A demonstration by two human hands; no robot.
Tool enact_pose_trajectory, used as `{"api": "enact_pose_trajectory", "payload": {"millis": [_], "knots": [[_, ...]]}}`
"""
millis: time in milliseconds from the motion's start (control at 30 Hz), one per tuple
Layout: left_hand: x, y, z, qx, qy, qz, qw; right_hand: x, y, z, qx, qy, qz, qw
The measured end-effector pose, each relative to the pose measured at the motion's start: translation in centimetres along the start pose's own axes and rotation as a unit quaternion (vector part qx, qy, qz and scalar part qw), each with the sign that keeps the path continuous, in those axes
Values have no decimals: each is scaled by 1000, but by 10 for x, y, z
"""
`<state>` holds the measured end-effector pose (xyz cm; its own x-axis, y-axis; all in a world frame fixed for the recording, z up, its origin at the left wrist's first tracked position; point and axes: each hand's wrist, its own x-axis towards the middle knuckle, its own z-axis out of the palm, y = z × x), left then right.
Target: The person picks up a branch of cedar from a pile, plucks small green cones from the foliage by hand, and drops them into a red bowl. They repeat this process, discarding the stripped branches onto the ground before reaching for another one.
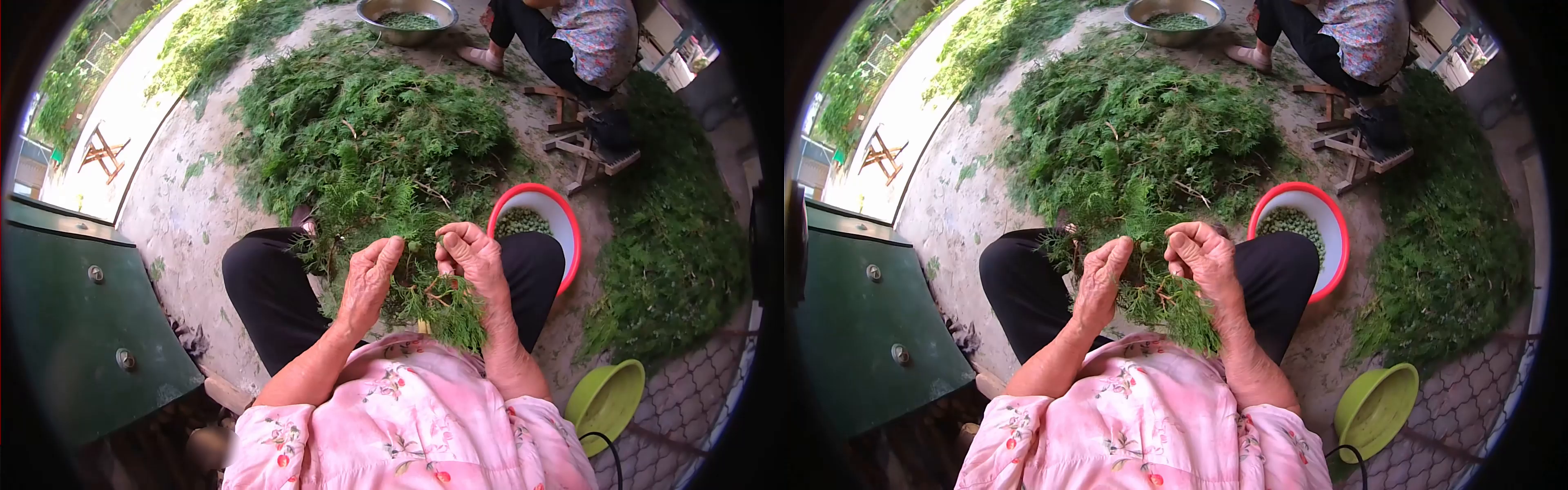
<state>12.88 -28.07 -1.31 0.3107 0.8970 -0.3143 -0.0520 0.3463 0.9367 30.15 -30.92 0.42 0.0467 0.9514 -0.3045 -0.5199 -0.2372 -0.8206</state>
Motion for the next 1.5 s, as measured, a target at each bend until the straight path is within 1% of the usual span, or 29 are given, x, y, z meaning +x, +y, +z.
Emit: {"api": "enact_pose_trajectory", "payload": {"millis": [67, 100, 167, 200, 267, 300, 333, 367, 433, 500, 567, 600, 767, 800, 833, 867, 933, 1000, 1033, 1067, 1100, 1167, 1233, 1300, 1333, 1367, 1400, 1433, 1500], "knots": [[2, 0, -2, 55, -8, -10, 998, 0, 1, 2, -24, -4, -13, 1000], [2, 2, -2, 55, -5, -10, 998, 0, 1, 4, -57, -7, -32, 998], [1, 8, 3, 133, 13, 30, 991, 1, 2, 6, -91, -12, -51, 994], [-4, 16, 8, 142, 20, 67, 987, 1, 3, 7, -110, -6, -61, 992], [-1, 10, 7, 147, 7, 54, 988, 1, 5, 8, -129, -2, -69, 989], [0, 8, 6, 153, -8, 41, 987, 1, 5, 7, -138, -5, -56, 989], [-1, 7, 7, 134, -5, 69, 989, 2, 5, 7, -146, -7, -42, 988], [-2, 7, 7, 133, -4, 68, 989, 2, 6, 7, -146, -8, -41, 988], [-4, 8, 7, 134, -42, 58, 988, 3, 7, 7, -162, 4, -44, 986], [-2, 0, 9, 111, -20, 70, 991, 3, 10, 5, -156, 4, -43, 987], [-1, -1, 9, 127, -8, 102, 987, 4, 11, 6, -150, 3, -43, 988], [-1, -1, 9, 150, 8, 134, 979, 3, 9, 7, -156, 1, -40, 987], [-4, 6, 13, 139, 37, 110, 984, 3, 7, 11, -160, 5, -24, 987], [-4, 7, 13, 130, 49, 100, 985, 2, 5, 11, -56, 3, 18, 998], [-3, 6, 13, 130, 49, 101, 985, 2, 4, 11, 49, 1, 59, 997], [-1, 3, 12, 115, 54, 103, 987, 5, 11, 6, 34, 7, 38, 999], [0, 1, 11, 101, 58, 103, 988, 4, 5, 8, 35, -3, 31, 999], [0, 1, 10, 34, 42, 78, 995, 3, 3, 8, 36, -13, 24, 999], [0, 1, 10, 34, 42, 79, 995, 4, 3, 7, 1, -9, -7, 1000], [0, 1, 9, -2, 37, 60, 998, 3, 3, 6, -33, -5, -37, 999], [0, 0, 8, -37, 31, 41, 998, 3, 3, 6, -33, -4, -37, 999], [0, 5, 6, -41, 15, 28, 999, 4, 6, 4, -126, -48, -66, 989], [-1, 6, 6, -45, 0, 15, 999, 5, 12, 4, -131, -47, -54, 989], [-1, 4, 6, -49, -13, 12, 999, 6, 18, 6, -229, -29, -124, 965], [0, 4, 5, -49, -13, 11, 999, 6, 19, 8, -249, -16, -136, 959], [1, 5, 1, -75, -31, -16, 997, 6, 18, 8, -248, -16, -135, 959], [2, 5, -1, -102, -49, -44, 993, 6, 17, 8, -293, -16, -140, 946], [2, 5, -2, -102, -49, -45, 993, 7, 16, 8, -338, -15, -145, 930], [1, 7, -2, -84, -71, -43, 993, 8, 21, 5, -328, -24, -153, 932]]}}
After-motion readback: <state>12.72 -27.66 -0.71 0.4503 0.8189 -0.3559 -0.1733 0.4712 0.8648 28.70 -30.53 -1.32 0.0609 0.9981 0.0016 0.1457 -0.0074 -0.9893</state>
